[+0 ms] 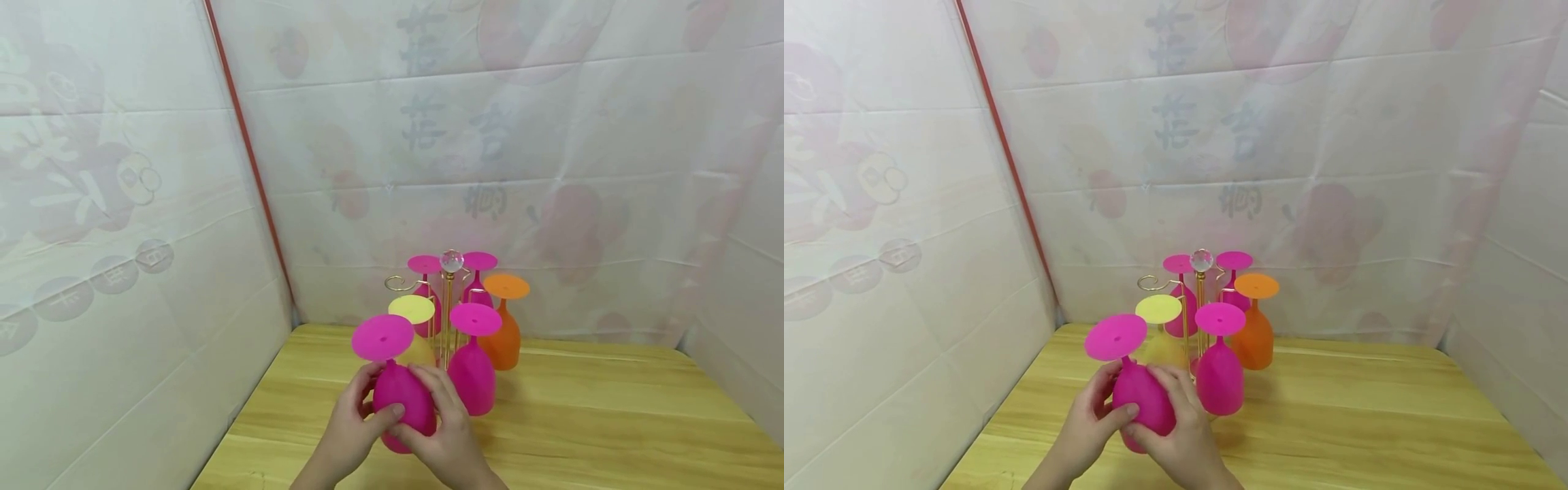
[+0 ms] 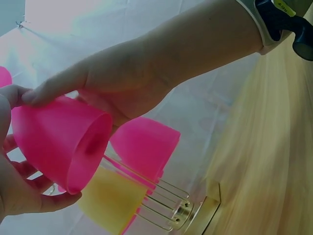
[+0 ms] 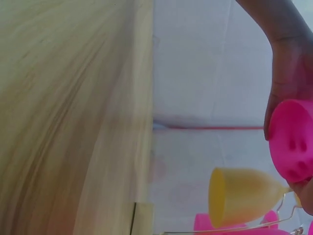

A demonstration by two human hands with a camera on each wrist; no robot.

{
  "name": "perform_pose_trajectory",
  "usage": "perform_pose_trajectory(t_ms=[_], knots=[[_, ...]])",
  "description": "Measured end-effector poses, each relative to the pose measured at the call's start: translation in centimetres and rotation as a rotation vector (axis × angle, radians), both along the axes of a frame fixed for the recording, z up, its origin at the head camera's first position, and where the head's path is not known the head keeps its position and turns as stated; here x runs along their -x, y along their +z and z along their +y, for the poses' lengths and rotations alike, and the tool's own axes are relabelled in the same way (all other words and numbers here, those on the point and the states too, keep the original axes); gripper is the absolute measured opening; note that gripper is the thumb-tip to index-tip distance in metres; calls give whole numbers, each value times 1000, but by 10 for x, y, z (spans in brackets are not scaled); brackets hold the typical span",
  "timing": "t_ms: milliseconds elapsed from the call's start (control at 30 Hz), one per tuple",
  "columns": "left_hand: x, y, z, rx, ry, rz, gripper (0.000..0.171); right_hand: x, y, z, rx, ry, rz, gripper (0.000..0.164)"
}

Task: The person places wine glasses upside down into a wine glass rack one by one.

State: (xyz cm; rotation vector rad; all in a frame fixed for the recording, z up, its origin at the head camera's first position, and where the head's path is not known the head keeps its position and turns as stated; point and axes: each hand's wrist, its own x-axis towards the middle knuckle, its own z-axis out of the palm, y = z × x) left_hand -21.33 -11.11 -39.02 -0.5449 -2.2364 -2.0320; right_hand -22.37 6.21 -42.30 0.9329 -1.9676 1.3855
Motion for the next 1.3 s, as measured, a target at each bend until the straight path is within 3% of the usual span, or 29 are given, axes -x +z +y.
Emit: perform_pose_trajectory(t_ms=[133, 300, 1000, 1167, 1300], knots=[[0, 1, -3, -9, -35, -24, 50, -1, 3, 2, 13, 60, -44, 73], [0, 2, -3, 1, -64, -31, 52, 0, 2, 2, 7, 36, -11, 75], [2, 2, -3, 36, -44, -28, 53, 1, 0, 2, -26, 35, -28, 74], [4, 2, -5, 52, -26, -40, 55, 3, 2, 4, -21, 20, 0, 74], [8, 4, -9, 26, 16, -41, 58, 6, 3, 8, 8, -41, 71, 71]])
